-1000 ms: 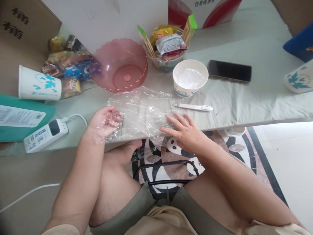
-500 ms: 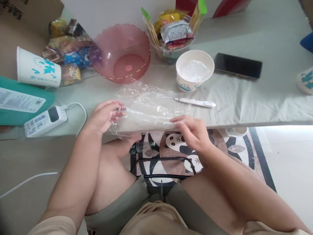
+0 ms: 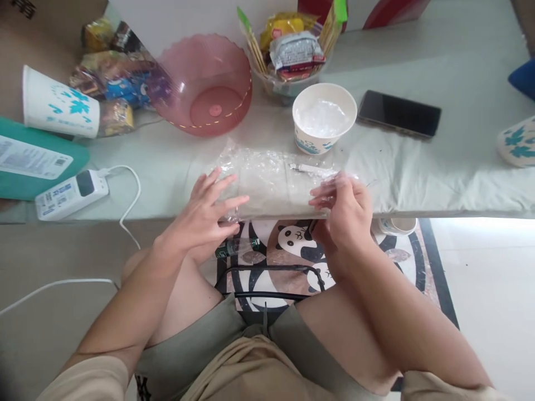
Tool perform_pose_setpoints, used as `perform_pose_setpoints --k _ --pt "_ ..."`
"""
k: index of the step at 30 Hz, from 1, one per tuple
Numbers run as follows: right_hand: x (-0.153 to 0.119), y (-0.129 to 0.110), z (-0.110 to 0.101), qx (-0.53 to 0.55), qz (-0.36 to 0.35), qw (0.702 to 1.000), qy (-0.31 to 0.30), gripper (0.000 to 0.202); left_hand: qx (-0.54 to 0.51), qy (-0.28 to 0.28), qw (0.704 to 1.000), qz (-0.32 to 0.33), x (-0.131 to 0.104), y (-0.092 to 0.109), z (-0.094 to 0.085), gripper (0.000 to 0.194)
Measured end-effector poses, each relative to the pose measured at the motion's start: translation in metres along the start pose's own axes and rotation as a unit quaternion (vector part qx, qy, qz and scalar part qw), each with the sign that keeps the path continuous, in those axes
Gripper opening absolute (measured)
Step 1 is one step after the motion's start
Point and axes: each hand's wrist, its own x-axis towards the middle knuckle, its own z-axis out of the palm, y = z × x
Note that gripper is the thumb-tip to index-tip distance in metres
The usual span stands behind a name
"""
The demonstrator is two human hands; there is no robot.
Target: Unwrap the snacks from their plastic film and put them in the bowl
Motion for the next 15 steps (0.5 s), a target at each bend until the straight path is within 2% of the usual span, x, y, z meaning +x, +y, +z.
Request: perform_pose_setpoints --k 3,5,8,9,10,12,14,15 --pt "0.006 -0.003 0.008 0.009 -0.021 0.999 0.032 0.029 -0.004 -0.019 0.999 -0.032 0.007 -0.006 0.001 0.084" --pt "0.011 -0.003 0.009 -0.001 -0.020 0.999 0.036 0.030 -0.016 -0.006 0.999 -0.033 0.010 -0.009 0.003 0.066" --pt "0.017 -0.003 0.008 -0.027 -0.028 0.999 0.030 0.030 -0.064 0.060 0.996 -0.023 0.016 -0.012 0.007 0.014" --pt "0.018 -0.003 0.008 -0.039 -0.034 0.998 0.024 0.030 -0.094 0.098 0.990 -0.027 0.019 -0.012 0.007 0.011" --pt "0.019 -0.004 0.008 -0.052 -0.042 0.998 0.017 0.030 -0.134 0.142 0.980 -0.040 0.022 -0.013 0.007 0.019" --pt "0.019 -0.006 0.009 -0.082 -0.057 0.995 0.003 0.033 -0.243 0.242 0.934 -0.101 0.031 -0.015 0.006 0.031" --pt "0.017 -0.007 0.009 -0.119 -0.068 0.991 -0.011 0.034 -0.370 0.316 0.850 -0.204 0.040 -0.018 0.004 0.037" --pt "0.015 -0.008 0.009 -0.142 -0.074 0.987 -0.017 0.033 -0.422 0.333 0.803 -0.259 0.045 -0.020 0.003 0.037"
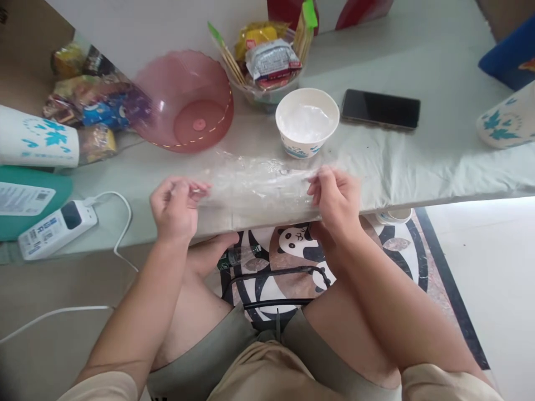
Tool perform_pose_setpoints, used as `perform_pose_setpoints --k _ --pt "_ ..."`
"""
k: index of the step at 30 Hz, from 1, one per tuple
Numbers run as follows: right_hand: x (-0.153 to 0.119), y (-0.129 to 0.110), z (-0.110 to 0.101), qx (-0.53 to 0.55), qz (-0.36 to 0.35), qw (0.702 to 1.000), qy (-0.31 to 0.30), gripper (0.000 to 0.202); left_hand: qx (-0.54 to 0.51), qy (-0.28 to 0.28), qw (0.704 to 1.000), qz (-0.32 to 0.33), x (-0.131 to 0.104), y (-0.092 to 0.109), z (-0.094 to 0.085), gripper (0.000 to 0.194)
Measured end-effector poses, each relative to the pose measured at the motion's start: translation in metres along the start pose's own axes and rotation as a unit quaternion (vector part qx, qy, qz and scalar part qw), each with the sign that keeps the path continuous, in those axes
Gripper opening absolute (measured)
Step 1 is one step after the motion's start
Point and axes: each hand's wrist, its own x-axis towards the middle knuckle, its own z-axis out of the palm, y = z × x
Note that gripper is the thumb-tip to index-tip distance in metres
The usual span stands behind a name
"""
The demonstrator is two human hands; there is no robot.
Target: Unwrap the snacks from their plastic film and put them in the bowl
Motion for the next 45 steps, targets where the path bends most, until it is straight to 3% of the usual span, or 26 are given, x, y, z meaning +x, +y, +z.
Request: perform_pose_setpoints --k 2,4,6,9,14,17,19,21,23,25,28,30,34,37,40,43,45 --pt "-0.003 -0.001 -0.002 -0.060 -0.014 0.998 -0.012 0.028 -0.050 0.047 0.992 -0.109 0.010 0.001 0.003 0.033" --pt "-0.005 -0.001 -0.005 -0.134 -0.013 0.991 -0.021 0.018 -0.046 0.057 0.982 -0.171 0.018 0.001 0.003 0.027" --pt "-0.006 0.000 -0.008 -0.207 0.005 0.978 -0.030 0.014 -0.016 0.043 0.978 -0.203 0.023 -0.001 0.003 0.020" --pt "-0.004 0.004 -0.011 -0.292 0.022 0.955 -0.037 0.034 0.054 0.016 0.976 -0.208 0.026 -0.006 0.003 0.014" --pt "0.002 0.015 -0.017 -0.357 -0.025 0.934 -0.004 0.056 0.211 0.002 0.970 -0.123 0.028 -0.017 0.001 0.016" --pt "-0.003 0.013 -0.019 -0.348 -0.161 0.921 0.065 0.049 0.300 0.061 0.952 0.025 0.022 -0.017 -0.002 0.029" --pt "-0.011 0.009 -0.015 -0.317 -0.293 0.901 0.041 0.036 0.332 0.083 0.926 0.157 0.011 -0.011 -0.001 0.030" --pt "-0.022 0.008 -0.006 -0.312 -0.383 0.866 -0.081 0.034 0.343 0.011 0.898 0.275 -0.006 -0.002 0.006 0.023" --pt "-0.031 0.009 0.005 -0.347 -0.396 0.823 -0.215 0.043 0.339 -0.157 0.862 0.342 -0.026 0.007 0.018 0.026" --pt "-0.038 0.011 0.013 -0.391 -0.362 0.798 -0.283 0.049 0.372 -0.276 0.826 0.320 -0.044 0.012 0.029 0.045" --pt "-0.044 0.007 0.014 -0.385 -0.313 0.814 -0.302 0.046 0.418 -0.327 0.794 0.296 -0.056 0.011 0.036 0.054" --pt "-0.046 -0.001 0.009 -0.349 -0.263 0.843 -0.312 0.043 0.418 -0.320 0.798 0.293 -0.054 0.008 0.034 0.049" --pt "-0.044 -0.014 -0.004 -0.234 -0.144 0.903 -0.331 0.028 0.352 -0.272 0.845 0.296 -0.044 0.002 0.025 0.033" --pt "-0.032 -0.008 -0.011 -0.178 -0.164 0.943 -0.230 0.022 0.233 -0.247 0.905 0.257 -0.039 0.005 0.018 0.032" --pt "-0.017 0.005 -0.016 -0.197 -0.276 0.927 -0.160 0.040 0.073 -0.241 0.952 0.173 -0.036 0.016 0.011 0.027" --pt "-0.012 0.012 -0.013 -0.217 -0.362 0.880 -0.216 0.055 -0.049 -0.235 0.970 0.027 -0.035 0.029 0.006 0.025" --pt "-0.019 0.010 -0.008 -0.189 -0.391 0.865 -0.251 0.048 -0.090 -0.248 0.961 -0.082 -0.033 0.034 0.004 0.030"
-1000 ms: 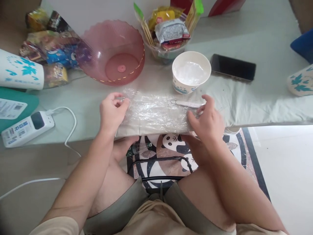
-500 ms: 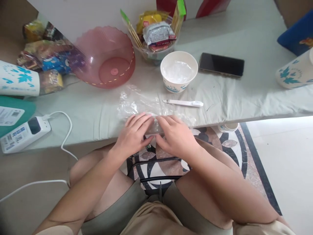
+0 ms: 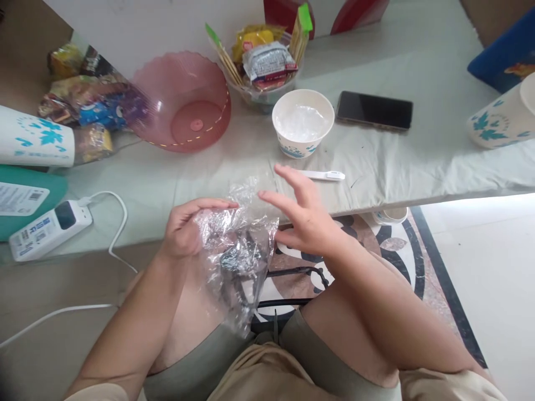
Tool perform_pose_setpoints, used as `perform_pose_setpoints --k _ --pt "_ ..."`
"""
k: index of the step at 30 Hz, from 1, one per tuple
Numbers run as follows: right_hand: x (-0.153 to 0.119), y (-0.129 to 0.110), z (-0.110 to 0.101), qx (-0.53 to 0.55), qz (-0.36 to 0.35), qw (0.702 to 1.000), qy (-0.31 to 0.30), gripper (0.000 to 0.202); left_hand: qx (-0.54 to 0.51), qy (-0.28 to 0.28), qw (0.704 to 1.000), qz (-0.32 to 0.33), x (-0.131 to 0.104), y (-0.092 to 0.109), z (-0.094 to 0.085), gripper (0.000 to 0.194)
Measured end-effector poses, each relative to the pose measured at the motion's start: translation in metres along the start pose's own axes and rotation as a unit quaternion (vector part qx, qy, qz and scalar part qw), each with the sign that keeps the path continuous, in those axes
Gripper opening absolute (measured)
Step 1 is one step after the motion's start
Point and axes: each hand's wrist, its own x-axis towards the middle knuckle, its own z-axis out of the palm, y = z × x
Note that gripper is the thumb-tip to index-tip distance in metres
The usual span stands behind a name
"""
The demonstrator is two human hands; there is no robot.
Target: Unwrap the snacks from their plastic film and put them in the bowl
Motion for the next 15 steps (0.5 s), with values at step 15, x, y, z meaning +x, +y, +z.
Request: perform_pose_setpoints --k 15 --pt "0.010 -0.021 0.016 0.326 0.345 0.873 0.110 0.016 -0.187 -0.035 0.941 -0.279 0.026 -0.012 -0.005 0.046"
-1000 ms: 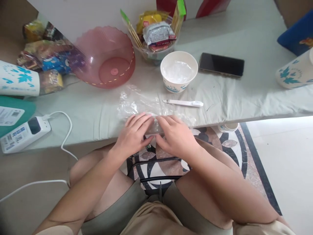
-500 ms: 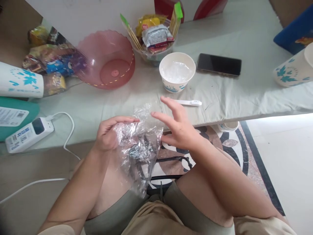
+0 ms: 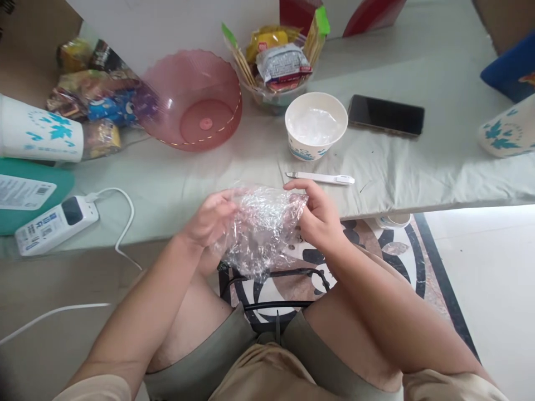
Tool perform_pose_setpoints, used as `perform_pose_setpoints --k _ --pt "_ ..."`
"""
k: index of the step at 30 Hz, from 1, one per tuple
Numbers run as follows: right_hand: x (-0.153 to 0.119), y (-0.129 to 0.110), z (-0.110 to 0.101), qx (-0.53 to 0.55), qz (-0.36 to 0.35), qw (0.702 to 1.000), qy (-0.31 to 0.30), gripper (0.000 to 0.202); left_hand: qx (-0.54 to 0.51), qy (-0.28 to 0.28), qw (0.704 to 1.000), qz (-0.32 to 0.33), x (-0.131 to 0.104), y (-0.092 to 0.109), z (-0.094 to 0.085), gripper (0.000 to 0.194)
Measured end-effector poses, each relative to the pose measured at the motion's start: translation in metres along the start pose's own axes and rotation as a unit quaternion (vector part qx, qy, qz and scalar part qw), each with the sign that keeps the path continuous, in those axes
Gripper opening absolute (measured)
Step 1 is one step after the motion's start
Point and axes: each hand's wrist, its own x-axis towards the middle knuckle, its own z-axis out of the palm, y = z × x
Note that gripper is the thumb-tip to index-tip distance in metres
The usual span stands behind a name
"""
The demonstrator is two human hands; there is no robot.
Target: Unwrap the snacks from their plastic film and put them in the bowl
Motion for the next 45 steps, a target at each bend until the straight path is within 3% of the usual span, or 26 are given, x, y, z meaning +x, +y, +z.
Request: perform_pose_setpoints --k 5,7,9,11,14,19,22,24,26,28,30,31,33,35,37,39,40,41,43,45 --pt "0.014 0.009 -0.002 0.101 0.079 0.991 0.031 0.038 0.013 0.052 0.998 0.043 0.001 -0.002 0.005 0.047" --pt "0.014 0.010 -0.002 0.134 0.117 0.984 -0.013 0.046 -0.009 0.066 0.995 0.079 0.002 -0.001 0.004 0.048" --pt "0.012 0.011 0.001 0.119 0.133 0.981 -0.074 0.042 -0.038 0.053 0.993 0.097 0.002 -0.001 0.004 0.049" --pt "0.009 0.011 0.003 0.096 0.124 0.982 -0.102 0.027 -0.050 0.009 0.996 0.076 0.003 -0.002 0.004 0.048" --pt "0.007 0.010 0.004 0.097 0.091 0.987 -0.085 0.021 0.001 -0.036 0.999 0.024 0.004 -0.007 0.005 0.038" --pt "0.008 0.008 0.000 0.081 0.106 0.980 -0.146 0.025 0.060 0.010 0.997 0.051 0.004 -0.010 0.004 0.034" --pt "0.010 0.010 -0.003 0.123 0.069 0.983 -0.115 0.019 0.002 -0.007 0.998 0.063 0.004 -0.005 0.000 0.028" --pt "0.012 0.010 -0.007 0.148 0.049 0.978 -0.141 0.019 -0.020 -0.032 0.997 0.073 0.006 0.000 -0.003 0.020" --pt "0.014 0.009 -0.010 0.150 0.034 0.972 -0.179 0.029 -0.018 -0.041 0.995 0.094 0.008 0.003 -0.005 0.027" --pt "0.015 0.007 -0.012 0.112 0.027 0.978 -0.174 0.042 0.011 -0.011 0.992 0.129 0.011 0.003 -0.005 0.033" --pt "0.015 0.006 -0.012 0.068 0.053 0.987 -0.136 0.033 0.074 0.039 0.983 0.161 0.014 0.001 -0.005 0.025" --pt "0.014 0.006 -0.010 0.058 0.079 0.988 -0.116 0.029 0.105 0.061 0.978 0.172 0.016 -0.001 -0.005 0.019" --pt "0.014 0.006 -0.006 0.061 0.133 0.985 -0.092 0.049 0.148 0.104 0.963 0.202 0.021 -0.005 -0.007 0.024" --pt "0.013 0.006 -0.003 0.061 0.151 0.984 -0.070 0.038 0.166 0.177 0.933 0.267 0.024 -0.009 -0.009 0.031" --pt "0.013 0.006 0.000 0.044 0.126 0.990 -0.040 0.019 0.184 0.282 0.860 0.383 0.026 -0.013 -0.008 0.022" --pt "0.011 0.006 0.002 0.033 0.090 0.995 -0.014 0.017 0.210 0.319 0.785 0.488 0.023 -0.018 -0.002 0.010" --pt "0.010 0.006 0.004 0.038 0.078 0.996 -0.015 0.016 0.230 0.296 0.770 0.517 0.021 -0.021 0.003 0.006" --pt "0.008 0.007 0.005 0.050 0.073 0.996 -0.028 0.016 0.255 0.247 0.777 0.520 0.018 -0.023 0.010 0.007" --pt "0.004 0.008 0.009 0.092 0.071 0.990 -0.079 0.017 0.283 0.134 0.831 0.459 0.012 -0.028 0.024 0.031" --pt "0.000 0.009 0.012 0.127 0.058 0.981 -0.133 0.019 0.240 0.032 0.900 0.361 0.010 -0.031 0.035 0.046"
